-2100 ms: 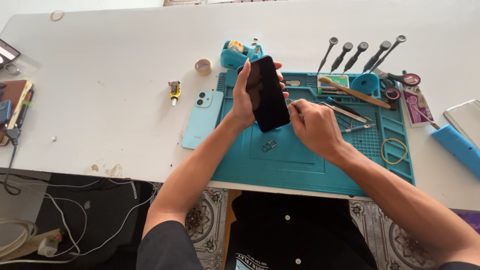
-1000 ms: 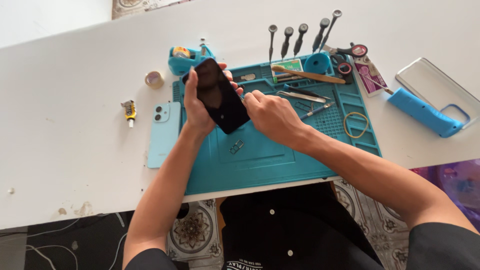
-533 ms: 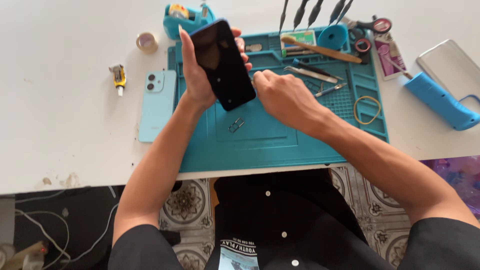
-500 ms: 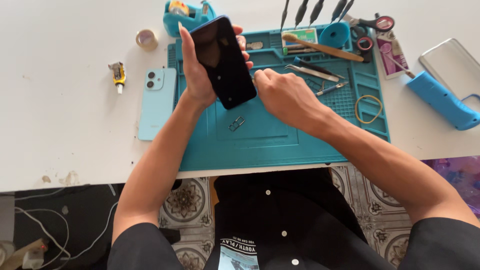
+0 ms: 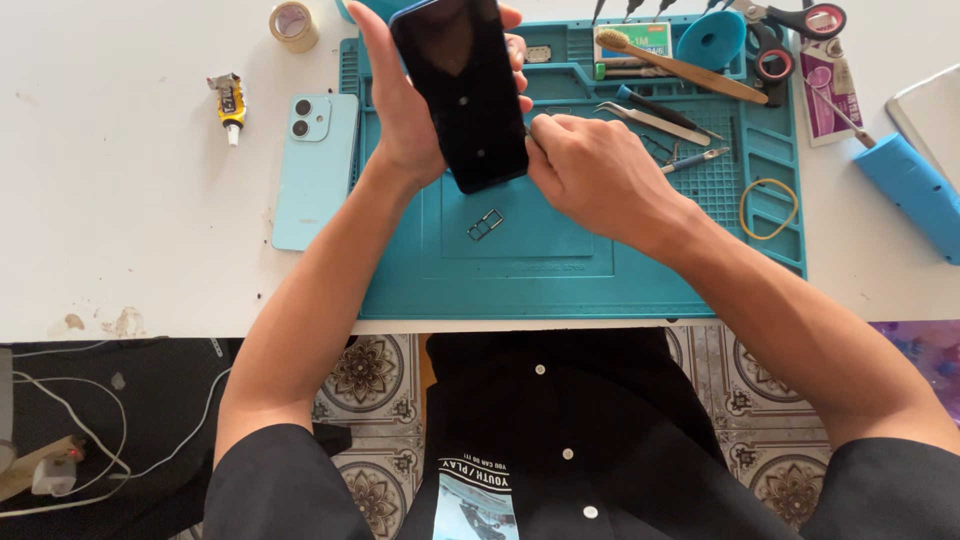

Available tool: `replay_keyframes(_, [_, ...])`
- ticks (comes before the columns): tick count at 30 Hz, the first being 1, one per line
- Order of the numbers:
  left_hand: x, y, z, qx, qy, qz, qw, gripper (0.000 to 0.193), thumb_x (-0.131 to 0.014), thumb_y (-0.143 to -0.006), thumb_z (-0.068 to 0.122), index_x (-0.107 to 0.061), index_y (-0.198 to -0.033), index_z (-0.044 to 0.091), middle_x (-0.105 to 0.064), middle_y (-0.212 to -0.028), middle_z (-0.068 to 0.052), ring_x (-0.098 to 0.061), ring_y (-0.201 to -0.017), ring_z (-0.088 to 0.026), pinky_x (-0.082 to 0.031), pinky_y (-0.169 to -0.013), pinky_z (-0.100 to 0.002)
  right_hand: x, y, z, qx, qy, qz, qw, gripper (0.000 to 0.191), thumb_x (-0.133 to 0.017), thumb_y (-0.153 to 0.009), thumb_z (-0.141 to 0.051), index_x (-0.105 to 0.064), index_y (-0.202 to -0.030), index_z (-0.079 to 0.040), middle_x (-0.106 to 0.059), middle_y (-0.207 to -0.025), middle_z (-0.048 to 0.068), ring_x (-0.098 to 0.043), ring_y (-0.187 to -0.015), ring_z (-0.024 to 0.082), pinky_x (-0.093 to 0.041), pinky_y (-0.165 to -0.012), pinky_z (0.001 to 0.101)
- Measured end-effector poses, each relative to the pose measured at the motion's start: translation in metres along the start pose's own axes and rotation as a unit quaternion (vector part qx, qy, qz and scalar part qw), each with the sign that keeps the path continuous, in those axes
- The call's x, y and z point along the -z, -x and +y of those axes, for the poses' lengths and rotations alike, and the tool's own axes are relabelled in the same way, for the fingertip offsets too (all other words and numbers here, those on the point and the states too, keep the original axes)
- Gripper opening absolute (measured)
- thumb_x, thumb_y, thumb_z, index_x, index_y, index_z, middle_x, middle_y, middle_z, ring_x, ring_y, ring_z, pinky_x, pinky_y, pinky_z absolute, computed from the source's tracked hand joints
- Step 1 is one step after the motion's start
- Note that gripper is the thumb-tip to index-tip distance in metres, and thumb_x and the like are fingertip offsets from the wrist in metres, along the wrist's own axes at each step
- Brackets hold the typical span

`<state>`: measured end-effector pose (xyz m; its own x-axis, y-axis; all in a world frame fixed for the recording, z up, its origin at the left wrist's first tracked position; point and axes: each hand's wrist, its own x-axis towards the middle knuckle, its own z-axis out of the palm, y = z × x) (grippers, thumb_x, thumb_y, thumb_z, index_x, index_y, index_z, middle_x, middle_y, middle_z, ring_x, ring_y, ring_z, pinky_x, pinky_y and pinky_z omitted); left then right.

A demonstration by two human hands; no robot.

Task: The person cleans the edges of a blue smartphone with a blue cloth, then uses a metal prying tool to separate the screen from the frame. The screen is lifted and set aside, exposing the internal components. The person then uses a screwdriver to remove screws from the internal frame.

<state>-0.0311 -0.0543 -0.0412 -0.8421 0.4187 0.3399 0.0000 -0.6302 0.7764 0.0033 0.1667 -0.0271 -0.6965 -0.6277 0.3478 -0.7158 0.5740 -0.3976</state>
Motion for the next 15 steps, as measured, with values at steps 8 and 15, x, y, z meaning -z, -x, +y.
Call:
replay_keyframes(8, [0.0017,-0.0014,-0.0003,0.013,-0.005,-0.019,1.0,0.116,-0.014,-0.088,0.089,-0.056,-0.138,-0.007,-0.065,-0.106,-0.015,-0.067,-0.092,-0.02,-0.061,-0.087,-0.035,0.002,-0.0045,-0.0003,-0.034,-0.031,-0.039,0.998,0.027,-0.057,-0.1,-0.011,-0.056,-0.077,0.003,-0.06,-0.065,0.017,-0.059,-0.055,0.032,-0.048,-0.057,0.0443])
replay_keyframes(15, [0.0031,-0.0021,-0.0028,0.028,-0.029,-0.004,0.999,0.115,-0.016,-0.091,0.091,-0.057,-0.136,-0.006,-0.066,-0.104,-0.015,-0.068,-0.089,-0.021,-0.062,-0.085,-0.036,-0.001,-0.0013,-0.0026,-0.068,-0.001,-0.104,0.992,0.031,-0.055,-0.102,-0.018,-0.054,-0.078,0.002,-0.056,-0.055,0.016,-0.057,-0.045,0.033,-0.046,-0.048,0.0459])
